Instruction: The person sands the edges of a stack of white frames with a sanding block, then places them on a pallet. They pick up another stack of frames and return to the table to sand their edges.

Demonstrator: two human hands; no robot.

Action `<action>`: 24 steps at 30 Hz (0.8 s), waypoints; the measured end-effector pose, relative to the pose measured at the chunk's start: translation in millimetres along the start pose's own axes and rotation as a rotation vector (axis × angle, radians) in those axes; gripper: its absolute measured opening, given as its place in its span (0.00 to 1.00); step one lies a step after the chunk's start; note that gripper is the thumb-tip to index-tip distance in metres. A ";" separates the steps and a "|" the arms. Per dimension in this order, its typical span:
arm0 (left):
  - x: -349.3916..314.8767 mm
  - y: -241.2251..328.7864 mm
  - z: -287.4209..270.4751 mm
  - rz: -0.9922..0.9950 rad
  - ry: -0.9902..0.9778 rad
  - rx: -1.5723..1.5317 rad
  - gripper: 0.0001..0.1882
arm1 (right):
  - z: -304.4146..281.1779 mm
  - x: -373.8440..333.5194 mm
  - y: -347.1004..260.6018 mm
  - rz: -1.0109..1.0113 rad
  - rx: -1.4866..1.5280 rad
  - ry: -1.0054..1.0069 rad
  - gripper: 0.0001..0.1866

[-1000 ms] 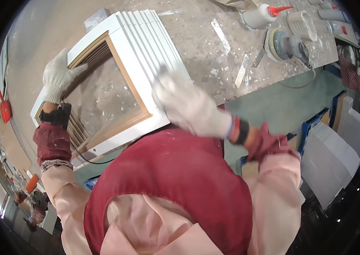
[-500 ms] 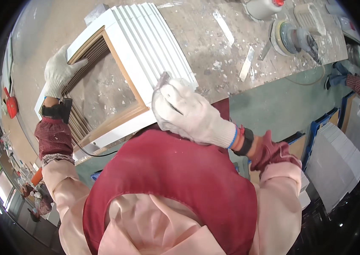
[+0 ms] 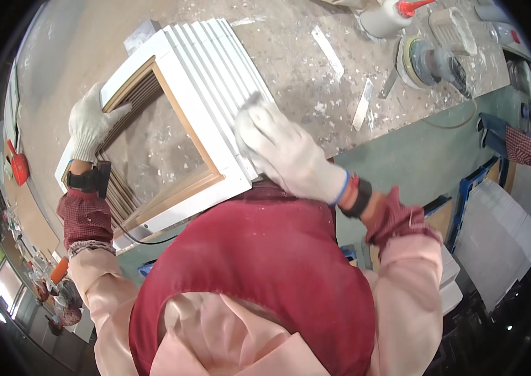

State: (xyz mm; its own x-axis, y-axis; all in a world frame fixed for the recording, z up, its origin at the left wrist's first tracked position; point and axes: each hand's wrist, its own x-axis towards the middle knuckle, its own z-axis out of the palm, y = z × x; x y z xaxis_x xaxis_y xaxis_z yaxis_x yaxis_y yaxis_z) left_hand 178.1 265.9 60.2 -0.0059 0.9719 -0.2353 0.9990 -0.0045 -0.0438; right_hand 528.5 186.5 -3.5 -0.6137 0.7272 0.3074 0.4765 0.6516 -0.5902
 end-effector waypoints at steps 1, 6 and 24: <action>-1.6 2.8 -3.2 -0.033 -0.030 0.021 0.34 | 3.9 18.0 10.1 -0.076 -0.024 0.057 0.22; 0.9 14.2 4.5 -0.008 -0.046 0.002 0.33 | 27.7 123.8 99.1 -0.070 0.200 0.128 0.18; 2.3 19.7 11.6 -0.013 -0.053 0.039 0.34 | 17.4 82.3 108.4 -0.032 0.002 -0.069 0.17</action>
State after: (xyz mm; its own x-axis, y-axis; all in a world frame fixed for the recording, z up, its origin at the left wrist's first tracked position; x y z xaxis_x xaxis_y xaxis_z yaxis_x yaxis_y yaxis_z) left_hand 197.3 265.3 47.6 -0.0218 0.9582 -0.2854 0.9964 -0.0025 -0.0843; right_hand 518.6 313.2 -55.1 -0.6703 0.6895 0.2743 0.4547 0.6737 -0.5825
